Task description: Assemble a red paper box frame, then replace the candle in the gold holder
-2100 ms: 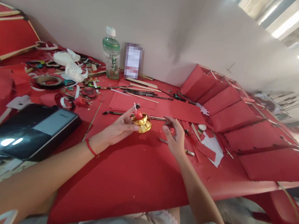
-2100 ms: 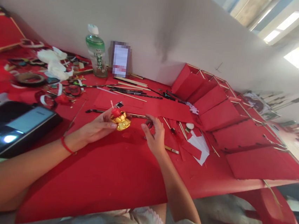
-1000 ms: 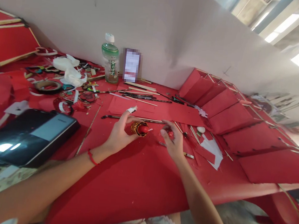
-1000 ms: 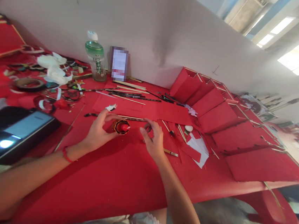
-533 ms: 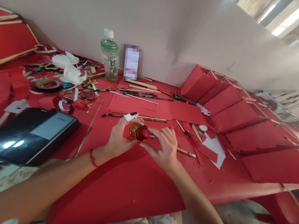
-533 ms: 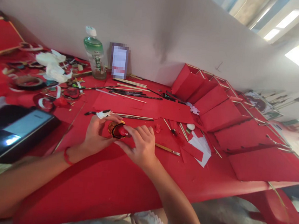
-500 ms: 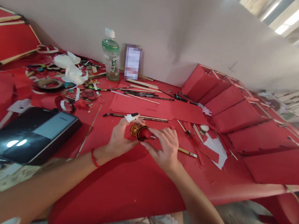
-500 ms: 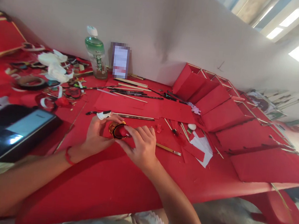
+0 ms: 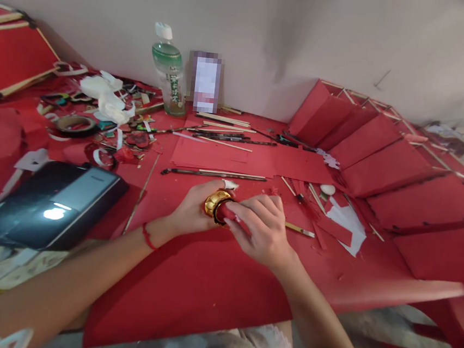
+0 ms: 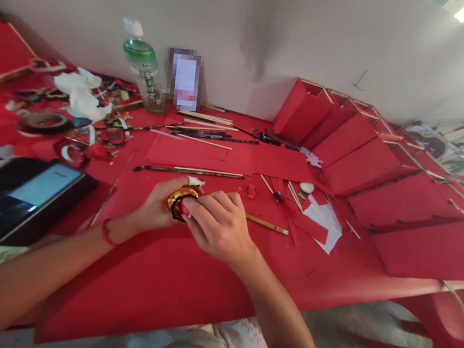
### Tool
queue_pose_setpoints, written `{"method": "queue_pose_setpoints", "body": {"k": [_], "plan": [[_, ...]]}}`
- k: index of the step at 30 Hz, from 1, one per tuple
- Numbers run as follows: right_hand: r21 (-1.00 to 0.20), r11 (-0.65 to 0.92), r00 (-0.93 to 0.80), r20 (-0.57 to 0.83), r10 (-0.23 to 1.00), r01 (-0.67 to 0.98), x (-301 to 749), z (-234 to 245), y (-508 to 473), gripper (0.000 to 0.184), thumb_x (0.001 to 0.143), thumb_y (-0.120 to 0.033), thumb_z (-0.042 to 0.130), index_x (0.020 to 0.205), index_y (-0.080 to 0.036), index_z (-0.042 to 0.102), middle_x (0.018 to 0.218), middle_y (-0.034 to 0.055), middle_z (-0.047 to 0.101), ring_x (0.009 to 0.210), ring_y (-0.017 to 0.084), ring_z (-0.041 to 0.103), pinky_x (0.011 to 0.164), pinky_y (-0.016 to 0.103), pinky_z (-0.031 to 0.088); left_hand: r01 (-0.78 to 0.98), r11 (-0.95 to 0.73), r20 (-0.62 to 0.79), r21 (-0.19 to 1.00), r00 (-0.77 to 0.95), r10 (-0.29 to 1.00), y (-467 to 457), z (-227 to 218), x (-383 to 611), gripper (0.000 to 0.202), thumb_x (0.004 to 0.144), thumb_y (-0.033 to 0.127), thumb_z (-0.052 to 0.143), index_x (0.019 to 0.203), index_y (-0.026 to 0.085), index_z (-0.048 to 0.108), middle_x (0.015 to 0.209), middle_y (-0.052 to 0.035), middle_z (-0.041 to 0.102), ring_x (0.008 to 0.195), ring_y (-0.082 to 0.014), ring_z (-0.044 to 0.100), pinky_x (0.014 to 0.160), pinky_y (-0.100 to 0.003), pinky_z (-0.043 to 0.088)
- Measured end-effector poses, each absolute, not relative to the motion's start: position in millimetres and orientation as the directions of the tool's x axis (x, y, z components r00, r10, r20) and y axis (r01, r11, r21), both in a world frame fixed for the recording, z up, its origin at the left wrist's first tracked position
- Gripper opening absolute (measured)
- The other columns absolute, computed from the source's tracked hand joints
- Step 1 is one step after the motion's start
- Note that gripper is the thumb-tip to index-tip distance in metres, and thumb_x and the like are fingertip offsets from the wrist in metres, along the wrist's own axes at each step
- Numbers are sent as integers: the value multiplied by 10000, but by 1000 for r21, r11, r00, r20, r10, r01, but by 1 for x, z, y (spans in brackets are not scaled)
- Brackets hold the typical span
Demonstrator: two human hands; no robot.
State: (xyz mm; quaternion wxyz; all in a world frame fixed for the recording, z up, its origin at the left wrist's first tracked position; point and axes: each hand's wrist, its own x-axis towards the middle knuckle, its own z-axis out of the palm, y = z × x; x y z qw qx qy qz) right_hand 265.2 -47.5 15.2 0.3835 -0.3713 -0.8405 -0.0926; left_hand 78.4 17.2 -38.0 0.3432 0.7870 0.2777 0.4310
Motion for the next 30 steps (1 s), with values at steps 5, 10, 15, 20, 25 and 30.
{"method": "queue_pose_setpoints", "body": {"k": [5, 10, 15, 20, 25, 30], "plan": [[-201, 656, -364, 697, 618, 728, 263, 15, -48, 249, 971, -309, 630, 1198, -207, 635, 888, 27, 730, 788, 184, 609, 727, 345, 370, 71, -502, 415, 862, 471, 778, 17, -35, 81, 360, 712, 381, 811, 946, 177, 628, 796, 1, 706, 660, -125, 627, 617, -210, 496], [-326, 598, -192, 743, 641, 732, 264, 13, -51, 420, 948, -412, 667, 1324, -244, 584, 838, 16, 680, 748, 197, 577, 729, 358, 395, 24, -431, 390, 902, 382, 838, 17, -22, 82, 414, 664, 417, 865, 901, 187, 616, 828, -20, 696, 717, -156, 650, 674, -253, 534], [-399, 571, -125, 732, 669, 718, 268, 12, -50, 339, 980, -384, 610, 1295, -262, 585, 822, 7, 651, 738, 189, 565, 734, 360, 426, -5, -431, 405, 902, 350, 844, 19, -20, 80, 453, 633, 437, 884, 904, 192, 616, 865, -47, 696, 773, -188, 672, 746, -314, 567], [-396, 580, -143, 727, 671, 712, 267, 11, -48, 310, 972, -338, 622, 1268, -251, 591, 823, 4, 650, 738, 186, 554, 728, 351, 422, -48, -330, 329, 943, 305, 894, 20, -26, 81, 527, 565, 414, 932, 931, 177, 636, 947, -71, 718, 854, -202, 675, 812, -330, 567], [-427, 583, -130, 720, 682, 691, 268, 9, -48, 314, 961, -297, 636, 1268, -251, 591, 831, -2, 650, 756, 182, 558, 746, 350, 424, -145, -171, 212, 975, 350, 912, 19, -28, 80, 538, 583, 399, 932, 992, 178, 662, 1048, -98, 725, 961, -241, 683, 811, -338, 567], [-445, 574, -128, 704, 699, 687, 269, 7, -48, 313, 956, -283, 631, 1265, -258, 587, 845, 2, 654, 766, 187, 570, 756, 360, 429, -176, -115, 179, 978, 405, 897, 17, -26, 79, 582, 573, 410, 946, 1020, 190, 644, 1012, -95, 717, 927, -242, 697, 717, -307, 570]]}}
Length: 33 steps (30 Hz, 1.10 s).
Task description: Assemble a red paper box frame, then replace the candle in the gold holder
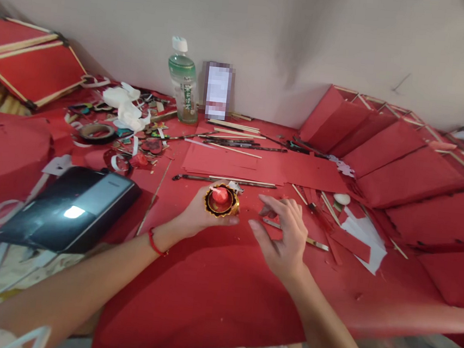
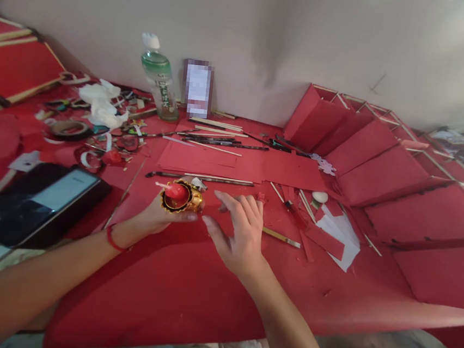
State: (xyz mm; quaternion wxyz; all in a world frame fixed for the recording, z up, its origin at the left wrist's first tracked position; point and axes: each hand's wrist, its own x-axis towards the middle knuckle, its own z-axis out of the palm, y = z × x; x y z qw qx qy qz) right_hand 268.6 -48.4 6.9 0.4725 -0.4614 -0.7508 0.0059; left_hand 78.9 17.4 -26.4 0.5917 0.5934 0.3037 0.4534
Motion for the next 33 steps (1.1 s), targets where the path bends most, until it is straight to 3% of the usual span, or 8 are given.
{"method": "queue_pose_setpoints", "body": {"k": [4, 8, 11, 17, 21, 28, 33], "plan": [[-453, 571, -139, 688, 713, 685, 265, 7, -48, 292, 963, -283, 621, 1252, -255, 587, 855, 4, 665, 764, 184, 590, 757, 357, 441, -181, -139, 205, 974, 423, 883, 18, -25, 80, 637, 550, 414, 960, 1026, 205, 592, 839, -29, 701, 703, -172, 675, 679, -286, 566], [-464, 579, -157, 674, 722, 670, 260, 8, -48, 290, 960, -285, 635, 1244, -254, 585, 888, 14, 687, 788, 187, 619, 766, 358, 462, -168, -245, 291, 955, 361, 886, 20, -26, 82, 605, 594, 517, 923, 988, 209, 584, 845, -36, 700, 734, -182, 690, 698, -288, 563], [-457, 594, -160, 689, 707, 662, 259, 8, -48, 292, 955, -285, 645, 1240, -248, 589, 876, 13, 685, 779, 184, 623, 746, 347, 463, -115, -300, 322, 947, 320, 891, 20, -28, 82, 585, 603, 475, 920, 999, 199, 589, 862, -29, 691, 746, -170, 677, 721, -282, 556], [-442, 607, -127, 731, 670, 660, 256, 6, -45, 263, 956, -320, 669, 1202, -234, 630, 702, -34, 600, 604, 135, 550, 637, 296, 457, -33, -262, 255, 964, 374, 892, 20, -28, 85, 436, 639, 375, 880, 895, 191, 579, 780, 16, 642, 670, -129, 596, 635, -237, 502], [-509, 586, -127, 677, 725, 631, 255, 4, -43, 275, 944, -320, 689, 1204, -237, 654, 747, -21, 640, 592, 118, 556, 600, 251, 493, -19, -216, 202, 976, 445, 873, 20, -32, 87, 366, 627, 302, 834, 860, 180, 579, 761, 13, 628, 667, -130, 568, 621, -234, 474], [-530, 569, -145, 640, 755, 629, 255, 6, -41, 68, 963, -244, 654, 1007, -214, 697, 779, 2, 686, 622, 111, 615, 608, 227, 502, 65, -218, 156, 974, 508, 847, 19, -33, 86, 264, 589, 211, 724, 778, 183, 543, 679, 55, 521, 607, -98, 461, 551, -205, 391], [-568, 566, -164, 605, 779, 597, 259, 5, -37, 74, 973, -246, 638, 957, -205, 698, 768, 6, 683, 638, 118, 626, 600, 227, 497, 59, -180, 115, 982, 566, 816, 19, -28, 87, 209, 579, 195, 674, 722, 176, 522, 645, 69, 467, 584, -80, 413, 522, -189, 348]]}}
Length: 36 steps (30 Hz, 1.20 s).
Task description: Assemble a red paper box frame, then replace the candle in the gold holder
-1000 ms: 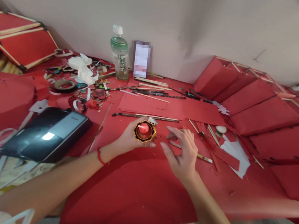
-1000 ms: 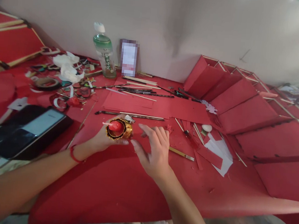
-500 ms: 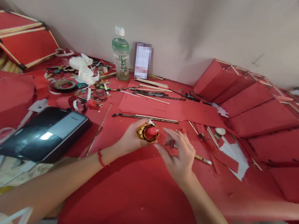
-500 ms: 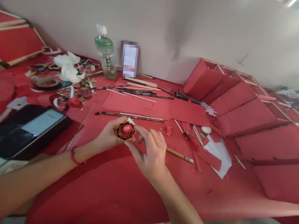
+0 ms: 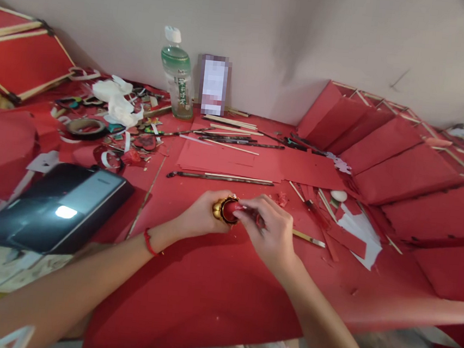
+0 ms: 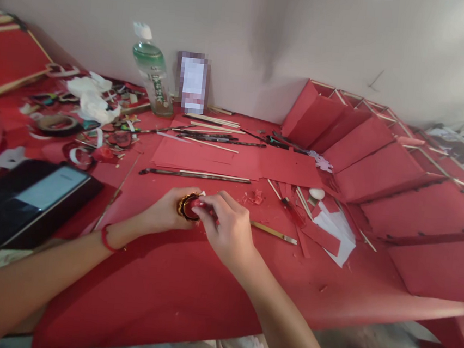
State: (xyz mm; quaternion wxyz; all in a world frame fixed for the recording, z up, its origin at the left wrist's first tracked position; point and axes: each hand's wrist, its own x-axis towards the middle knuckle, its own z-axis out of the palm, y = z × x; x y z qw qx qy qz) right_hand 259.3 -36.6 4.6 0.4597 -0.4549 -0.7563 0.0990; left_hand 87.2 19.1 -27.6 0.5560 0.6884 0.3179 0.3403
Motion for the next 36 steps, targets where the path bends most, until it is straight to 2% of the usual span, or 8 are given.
{"method": "queue_pose_setpoints", "body": {"k": [8, 16, 28, 30, 33, 36], "plan": [[-640, 555, -164, 565, 809, 531, 263, 1, -29, 100, 966, -258, 639, 906, -207, 699, 773, 1, 697, 655, 124, 633, 626, 240, 498, 52, -113, 59, 992, 606, 793, 20, -28, 87, 183, 570, 150, 650, 708, 175, 533, 619, 78, 470, 562, -70, 397, 503, -173, 337], [-686, 513, -145, 520, 842, 516, 264, 0, -29, 82, 937, -248, 681, 873, -198, 694, 757, 1, 701, 652, 120, 636, 617, 228, 490, 119, -74, -12, 990, 596, 803, 21, -25, 87, 186, 554, 181, 653, 701, 168, 540, 620, 81, 484, 580, -73, 405, 528, -184, 342], [-736, 473, -109, 486, 867, 484, 264, -2, -28, 64, 905, -255, 724, 890, -195, 707, 749, -12, 685, 614, 100, 591, 583, 213, 464, 106, -30, -42, 994, 613, 789, 20, -27, 86, 206, 550, 180, 656, 730, 166, 555, 641, 72, 518, 582, -79, 436, 532, -193, 351], [-743, 464, -101, 479, 872, 483, 265, -1, -29, 140, 894, -314, 743, 963, -196, 716, 736, -20, 660, 567, 88, 547, 552, 213, 450, 101, -21, -45, 995, 607, 794, 20, -27, 86, 224, 547, 186, 656, 747, 168, 556, 653, 73, 502, 588, -79, 431, 534, -194, 346], [-736, 465, -64, 503, 862, 492, 269, 0, -32, 358, 847, -413, 788, 1126, -208, 697, 721, -39, 614, 526, 81, 475, 516, 220, 427, 89, -9, -45, 996, 587, 809, 20, -26, 86, 234, 545, 187, 672, 739, 176, 542, 656, 76, 465, 590, -77, 415, 531, -192, 332], [-735, 462, -17, 524, 851, 496, 272, 1, -34, 449, 836, -440, 790, 1208, -221, 665, 729, -46, 599, 539, 86, 457, 516, 226, 419, 60, 18, -50, 998, 578, 814, 20, -24, 86, 254, 567, 214, 735, 740, 177, 553, 667, 64, 505, 602, -85, 452, 555, -199, 368]]}}
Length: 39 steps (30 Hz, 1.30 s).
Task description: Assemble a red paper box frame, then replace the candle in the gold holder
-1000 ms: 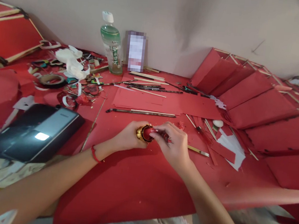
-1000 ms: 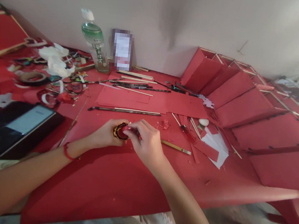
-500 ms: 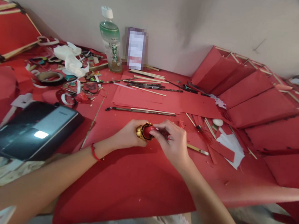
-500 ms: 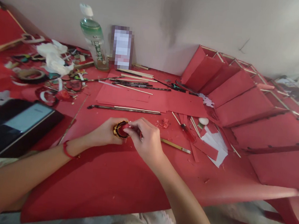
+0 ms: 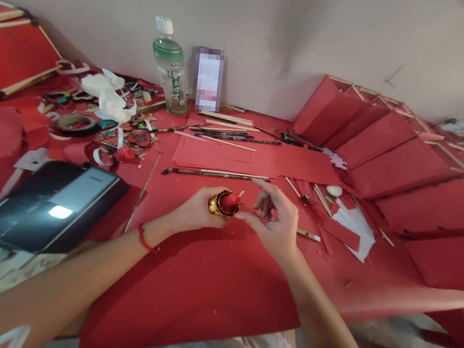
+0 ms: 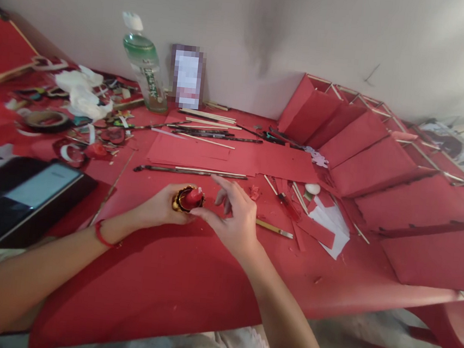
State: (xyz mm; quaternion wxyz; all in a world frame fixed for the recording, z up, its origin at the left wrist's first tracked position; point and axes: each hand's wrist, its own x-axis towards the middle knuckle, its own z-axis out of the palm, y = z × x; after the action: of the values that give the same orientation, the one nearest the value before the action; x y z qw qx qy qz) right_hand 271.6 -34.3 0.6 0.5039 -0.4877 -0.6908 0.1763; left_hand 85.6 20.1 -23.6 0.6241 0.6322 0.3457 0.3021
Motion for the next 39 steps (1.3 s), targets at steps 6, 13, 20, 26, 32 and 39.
{"method": "queue_pose_setpoints", "body": {"k": [6, 13, 20, 26, 32, 39], "plan": [[-748, 319, 179, 500, 847, 581, 314, 1, -21, 344, 879, -446, 675, 1122, -203, 691, 751, -16, 634, 595, 111, 534, 555, 242, 438, -57, 83, -41, 995, 523, 851, 24, -28, 85, 400, 656, 391, 774, 989, 198, 667, 873, -19, 696, 762, -172, 624, 707, -282, 516], [-610, -222, 474, 288, 832, 760, 430, -2, -24, 200, 821, -359, 659, 916, -184, 684, 883, 68, 731, 793, 201, 653, 726, 312, 481, -16, -85, 85, 996, 344, 935, 30, -39, 87, 465, 689, 449, 808, 1069, 217, 672, 1032, -43, 724, 938, -218, 654, 860, -335, 519], [-273, -307, 342, 90, 936, 912, 433, -22, -28, 166, 847, -309, 691, 912, -177, 615, 1011, 138, 708, 989, 273, 658, 842, 349, 472, 219, -237, 177, 946, 265, 948, 34, -47, 80, 436, 710, 489, 774, 1019, 205, 658, 976, -35, 714, 897, -223, 650, 836, -346, 485], [-473, -149, 301, 264, 916, 868, 421, -16, -38, 195, 952, -363, 483, 1023, -183, 500, 991, 162, 669, 929, 278, 646, 824, 397, 480, 300, -318, 248, 899, 250, 936, 29, -42, 80, 359, 710, 468, 751, 889, 196, 599, 794, 5, 663, 719, -173, 596, 680, -284, 457], [-743, 182, 167, 369, 914, 644, 356, -3, -33, 354, 919, -513, 510, 1067, -192, 523, 920, 62, 662, 827, 190, 610, 739, 293, 469, 383, -386, 313, 839, 241, 919, 23, -30, 81, 354, 677, 464, 732, 852, 196, 583, 757, 20, 628, 693, -156, 555, 659, -267, 435], [-730, 44, 126, 176, 976, 682, 299, 18, -19, 430, 857, -611, 575, 697, -213, 536, 602, -34, 508, 589, 126, 448, 575, 254, 273, 454, -407, 383, 793, 149, 912, 19, -29, 79, 321, 696, 436, 703, 812, 208, 508, 736, 30, 560, 668, -144, 498, 642, -262, 398]]}}
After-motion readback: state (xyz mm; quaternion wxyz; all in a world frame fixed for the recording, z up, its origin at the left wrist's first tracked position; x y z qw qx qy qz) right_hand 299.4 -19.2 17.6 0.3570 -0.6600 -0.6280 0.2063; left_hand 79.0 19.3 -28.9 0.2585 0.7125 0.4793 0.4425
